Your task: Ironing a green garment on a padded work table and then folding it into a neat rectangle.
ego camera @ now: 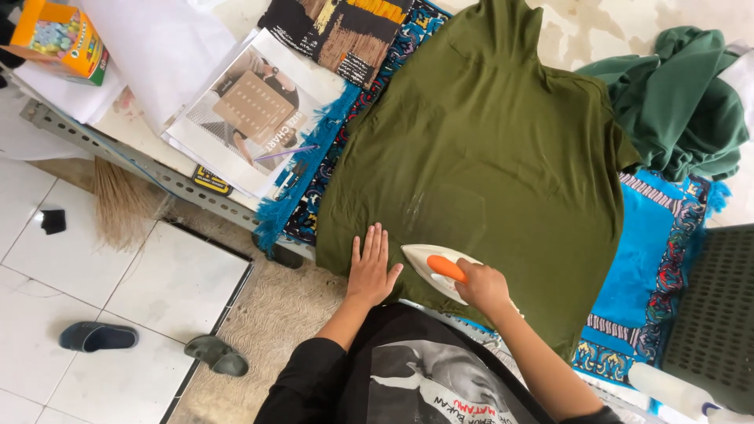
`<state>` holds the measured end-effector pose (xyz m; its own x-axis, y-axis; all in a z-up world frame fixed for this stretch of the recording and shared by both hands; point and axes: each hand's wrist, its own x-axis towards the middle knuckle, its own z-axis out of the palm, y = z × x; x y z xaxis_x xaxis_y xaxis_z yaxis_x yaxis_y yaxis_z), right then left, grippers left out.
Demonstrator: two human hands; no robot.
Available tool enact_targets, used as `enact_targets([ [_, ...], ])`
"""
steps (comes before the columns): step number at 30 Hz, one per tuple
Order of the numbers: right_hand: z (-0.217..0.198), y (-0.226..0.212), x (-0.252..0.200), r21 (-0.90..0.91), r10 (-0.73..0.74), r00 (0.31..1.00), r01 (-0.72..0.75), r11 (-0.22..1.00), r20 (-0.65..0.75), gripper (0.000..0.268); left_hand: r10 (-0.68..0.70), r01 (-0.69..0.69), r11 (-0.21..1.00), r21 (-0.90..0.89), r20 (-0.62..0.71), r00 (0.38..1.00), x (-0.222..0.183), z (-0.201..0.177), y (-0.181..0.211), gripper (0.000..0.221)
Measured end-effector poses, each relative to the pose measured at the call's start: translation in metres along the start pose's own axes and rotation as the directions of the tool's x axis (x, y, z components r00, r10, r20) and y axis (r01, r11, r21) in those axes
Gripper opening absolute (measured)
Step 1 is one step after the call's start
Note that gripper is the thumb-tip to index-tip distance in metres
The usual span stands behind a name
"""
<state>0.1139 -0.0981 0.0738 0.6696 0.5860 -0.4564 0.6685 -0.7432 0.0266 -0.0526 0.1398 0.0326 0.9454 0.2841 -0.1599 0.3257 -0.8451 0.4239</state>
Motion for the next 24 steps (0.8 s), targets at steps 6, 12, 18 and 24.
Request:
enact_targets([
  [6, -0.039, 0.034, 0.041, 0.104, 0.342, 0.937, -0.335, 0.937, -0.068, 0.031, 0.004, -0.003, 0.999, 0.039, -0.011, 1.0, 0.001, 0.005, 0.0, 0.084],
  [12, -0.051, 0.09, 0.056, 0.455, 0.728, 0.681, -0.626, 0.634, -0.077, 0.039, 0.028, -0.022, 0.995, 0.099, -0.062, 0.998, 0.0, 0.007, -0.001, 0.087],
  [18, -0.03, 0.124, 0.008, 0.639, 0.679, 0.733, -0.538, 0.55, 0.032, 0.033, 0.027, -0.022, 0.997, 0.081, -0.064, 0.998, 0.001, 0.01, -0.002, 0.088],
  [24, -0.018, 0.051, -0.048, 0.724, 0.575, 0.803, -0.488, 0.487, 0.154, 0.038, 0.042, -0.032, 0.994, 0.102, -0.101, 0.994, 0.001, 0.012, -0.002, 0.09],
])
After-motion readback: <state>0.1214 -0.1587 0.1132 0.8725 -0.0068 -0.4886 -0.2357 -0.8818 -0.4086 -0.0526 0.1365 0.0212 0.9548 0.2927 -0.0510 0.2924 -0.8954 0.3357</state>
